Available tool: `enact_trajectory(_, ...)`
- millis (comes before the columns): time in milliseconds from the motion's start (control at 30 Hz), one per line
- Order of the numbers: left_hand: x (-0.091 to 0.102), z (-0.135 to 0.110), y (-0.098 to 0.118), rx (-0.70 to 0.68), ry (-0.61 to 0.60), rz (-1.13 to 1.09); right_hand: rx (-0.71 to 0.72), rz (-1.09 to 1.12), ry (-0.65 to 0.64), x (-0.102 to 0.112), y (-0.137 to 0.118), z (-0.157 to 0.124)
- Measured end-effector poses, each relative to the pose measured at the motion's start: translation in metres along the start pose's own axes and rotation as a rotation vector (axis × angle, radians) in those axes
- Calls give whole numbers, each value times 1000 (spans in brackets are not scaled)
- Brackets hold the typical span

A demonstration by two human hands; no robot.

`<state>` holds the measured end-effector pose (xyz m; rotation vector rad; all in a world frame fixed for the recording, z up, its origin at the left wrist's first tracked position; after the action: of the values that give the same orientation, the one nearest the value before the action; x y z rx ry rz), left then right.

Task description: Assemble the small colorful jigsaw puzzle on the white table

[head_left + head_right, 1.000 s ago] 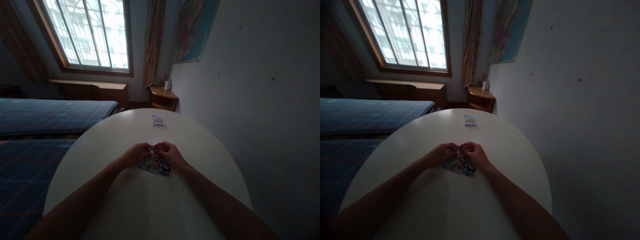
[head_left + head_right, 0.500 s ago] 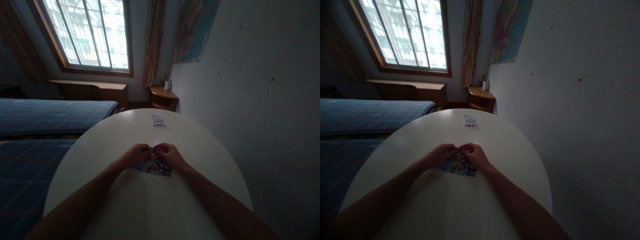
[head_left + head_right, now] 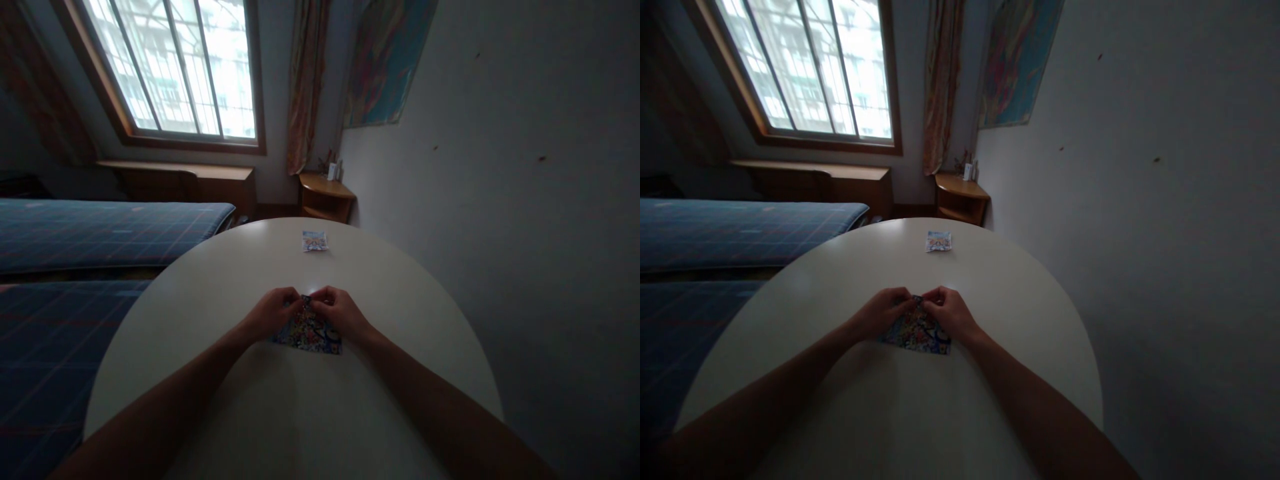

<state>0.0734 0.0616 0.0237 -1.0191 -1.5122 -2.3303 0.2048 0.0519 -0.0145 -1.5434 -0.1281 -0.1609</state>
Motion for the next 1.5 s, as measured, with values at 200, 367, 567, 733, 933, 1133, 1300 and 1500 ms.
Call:
enact_trajectory(200, 1, 0, -2, 12, 20, 16, 31, -35, -5, 0, -5, -1)
enact_trajectory(367, 1, 1, -2, -4, 19, 63, 46, -63, -8, -1, -8, -1)
enact_trajectory(567, 2, 1, -2, -20, 42, 175, 66, -99, -7, -1, -10, -2)
enact_trajectory(733, 5, 1, 0, -51, 28, 223, 58, -52, -66, -5, -14, -6)
enact_trajectory(933, 4, 2, -6, -87, 12, 254, 59, -67, -39, -3, -12, -5)
enact_trajectory(1133, 2, 0, -1, -123, 33, 251, 71, -64, 5, 0, -8, 0)
enact_trajectory(1300, 3, -4, 9, -138, 45, 218, 45, 18, 27, 3, -8, -1)
enact_trajectory(1500, 7, -3, 7, -93, 85, 218, 61, 43, 32, 5, -14, -2)
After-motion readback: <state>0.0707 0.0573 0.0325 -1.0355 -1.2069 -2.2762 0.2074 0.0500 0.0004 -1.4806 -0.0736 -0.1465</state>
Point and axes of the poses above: each hand's wrist, its own z-axis towards the middle knuckle, its own x-axis out of the back of the hand, y = z × x, the point moved 10 cm from there along z, towards the middle knuckle, and after that the axes turned 5 degrees about y, right-handed, at the moved point
